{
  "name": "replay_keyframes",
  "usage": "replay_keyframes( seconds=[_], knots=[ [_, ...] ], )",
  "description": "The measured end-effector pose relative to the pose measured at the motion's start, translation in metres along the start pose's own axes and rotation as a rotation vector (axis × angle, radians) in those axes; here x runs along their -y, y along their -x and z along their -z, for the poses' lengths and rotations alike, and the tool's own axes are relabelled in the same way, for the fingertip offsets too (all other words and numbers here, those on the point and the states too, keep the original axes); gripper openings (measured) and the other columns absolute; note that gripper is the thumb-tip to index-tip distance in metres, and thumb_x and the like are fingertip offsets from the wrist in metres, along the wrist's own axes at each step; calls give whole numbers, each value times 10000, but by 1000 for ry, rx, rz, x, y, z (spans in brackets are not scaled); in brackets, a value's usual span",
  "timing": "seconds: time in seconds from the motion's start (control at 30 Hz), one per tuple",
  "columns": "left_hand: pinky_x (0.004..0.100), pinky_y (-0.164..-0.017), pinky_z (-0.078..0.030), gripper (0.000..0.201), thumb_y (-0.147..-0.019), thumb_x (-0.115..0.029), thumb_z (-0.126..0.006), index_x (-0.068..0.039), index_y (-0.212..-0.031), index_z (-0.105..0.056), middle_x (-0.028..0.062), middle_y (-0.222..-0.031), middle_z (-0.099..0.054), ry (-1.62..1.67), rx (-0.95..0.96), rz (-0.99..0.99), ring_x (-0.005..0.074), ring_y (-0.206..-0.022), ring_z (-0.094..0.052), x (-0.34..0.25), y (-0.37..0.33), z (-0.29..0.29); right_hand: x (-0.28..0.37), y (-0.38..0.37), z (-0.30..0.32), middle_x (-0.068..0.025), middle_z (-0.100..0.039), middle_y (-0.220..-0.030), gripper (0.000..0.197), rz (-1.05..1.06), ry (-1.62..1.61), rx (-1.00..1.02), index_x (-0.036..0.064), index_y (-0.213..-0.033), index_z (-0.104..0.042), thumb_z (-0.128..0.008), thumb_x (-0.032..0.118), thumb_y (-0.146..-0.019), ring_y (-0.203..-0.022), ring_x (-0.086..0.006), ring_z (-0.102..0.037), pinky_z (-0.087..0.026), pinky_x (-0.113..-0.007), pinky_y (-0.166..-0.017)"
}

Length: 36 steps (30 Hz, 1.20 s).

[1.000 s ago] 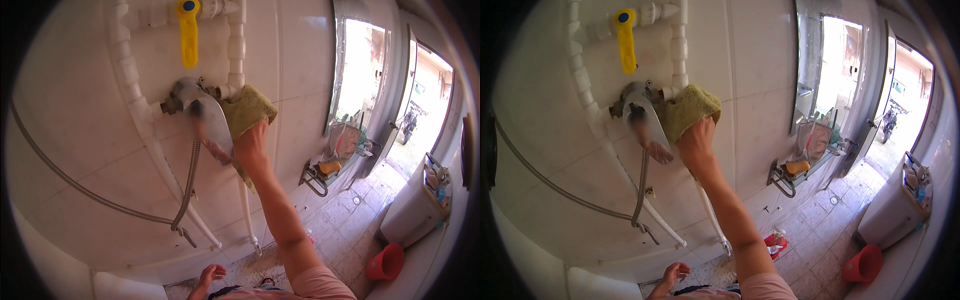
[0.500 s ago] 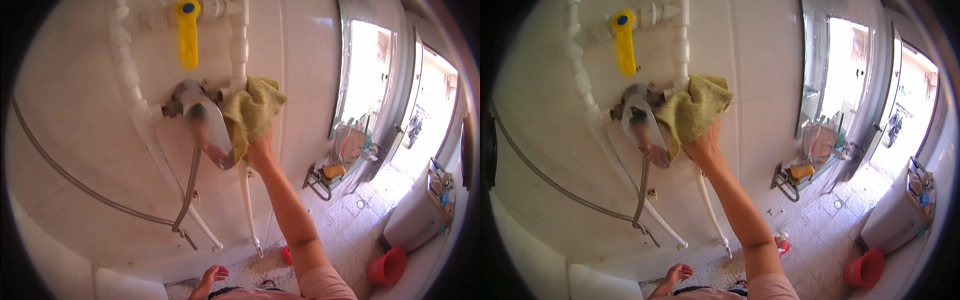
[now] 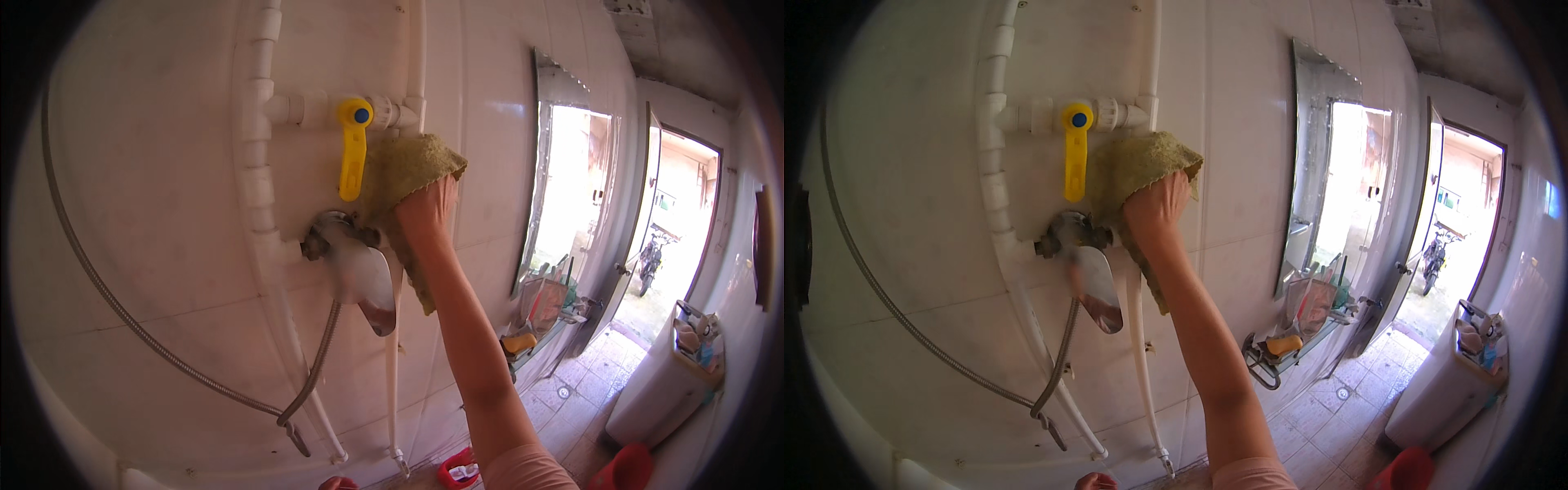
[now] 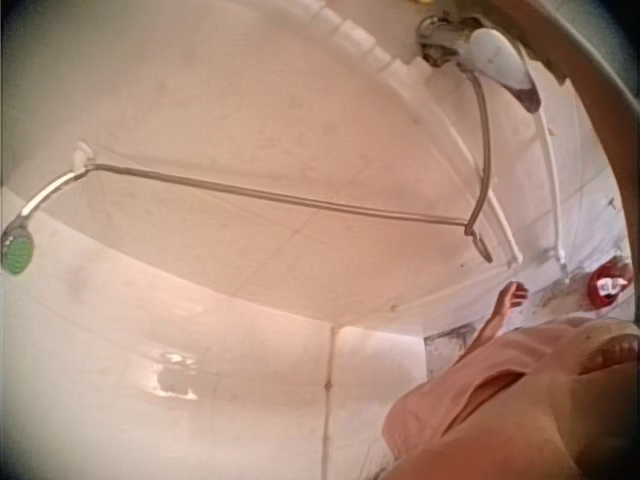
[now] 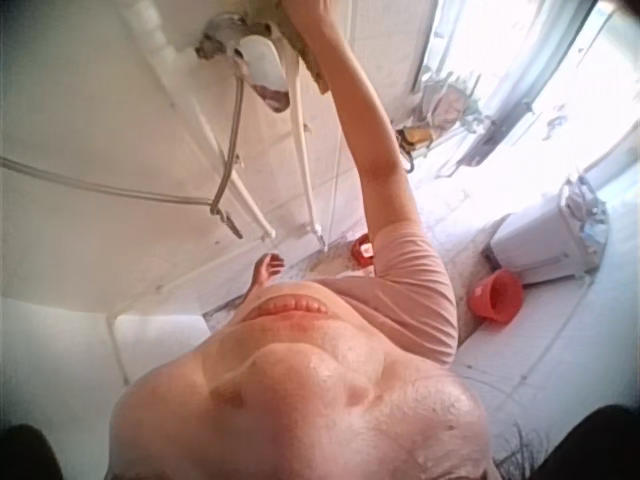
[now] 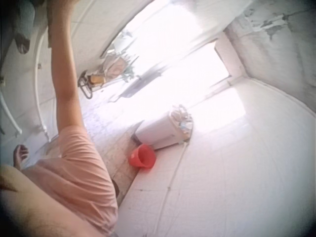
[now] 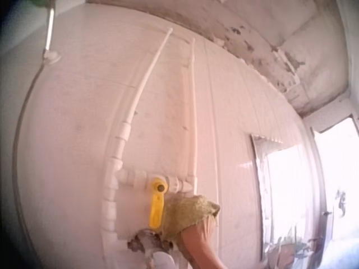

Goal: The person wipes the tiled wall, white pipes, shower faucet, and shower hose by hand using a cloth.

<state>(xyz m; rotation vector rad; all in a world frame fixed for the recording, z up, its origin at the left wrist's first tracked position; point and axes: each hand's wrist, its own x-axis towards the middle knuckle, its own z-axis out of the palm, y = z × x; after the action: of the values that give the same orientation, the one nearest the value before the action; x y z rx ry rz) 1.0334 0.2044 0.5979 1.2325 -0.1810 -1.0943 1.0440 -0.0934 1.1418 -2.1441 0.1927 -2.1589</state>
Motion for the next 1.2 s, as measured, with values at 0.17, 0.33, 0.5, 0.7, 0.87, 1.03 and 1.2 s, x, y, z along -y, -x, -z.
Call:
replay_keyframes(
  seconds=[0.17,0.33,0.5,0.7,0.87,1.03,1.2],
  knots=[
    [369,-732,-437,395,-833,-445,-402,-92,-898,-567,72,-858,-603,-34,6,32,203,-794,-567,-9,11,-16,1,-15,16,-148,-590,-802,152,-197,-20,91,16,-827,-587,-547,51,-683,-776,-309,-562,-440,-385,-642],
    [376,-757,-422,410,-829,-454,-394,-92,-911,-567,74,-872,-596,-84,30,58,201,-827,-552,-12,13,-25,-53,-7,0,-77,-576,-887,210,-248,-876,97,20,-944,-558,-572,124,-762,-778,-158,-549,-451,-296,-664],
    [370,-756,-422,400,-823,-453,-420,-96,-924,-568,70,-874,-597,-58,35,72,207,-824,-554,-6,6,-27,-33,11,-6,-89,-584,-899,237,-185,-556,15,29,-970,-554,-563,139,-760,-786,-192,-560,-457,-335,-661],
    [341,-734,-436,397,-825,-447,-434,-88,-934,-564,66,-870,-603,-72,89,102,193,-825,-567,-9,4,-29,13,9,5,-148,-592,-775,157,-14,100,65,41,-813,-586,-526,106,-683,-721,-339,-553,-426,-406,-574],
    [304,-664,-465,368,-843,-399,-432,-68,-930,-565,75,-844,-613,-39,92,45,187,-769,-595,-15,9,-35,9,41,12,-130,-594,-778,168,-159,44,139,57,-851,-585,-530,110,-702,-704,-344,-552,-418,-436,-585],
    [307,-653,-467,359,-843,-394,-433,-71,-924,-565,76,-838,-615,-16,94,49,182,-759,-596,-12,18,-29,14,49,26,-139,-593,-838,181,-130,-48,282,40,-872,-581,-501,94,-720,-768,-342,-543,-430,-409,-633],
    [311,-644,-469,361,-841,-408,-439,-80,-920,-567,76,-831,-617,-40,63,33,186,-744,-596,-18,16,-27,-29,73,2,-143,-583,-915,210,-101,-241,114,22,-929,-575,-510,132,-763,-841,-292,-543,-434,-355,-710]
  ],
)
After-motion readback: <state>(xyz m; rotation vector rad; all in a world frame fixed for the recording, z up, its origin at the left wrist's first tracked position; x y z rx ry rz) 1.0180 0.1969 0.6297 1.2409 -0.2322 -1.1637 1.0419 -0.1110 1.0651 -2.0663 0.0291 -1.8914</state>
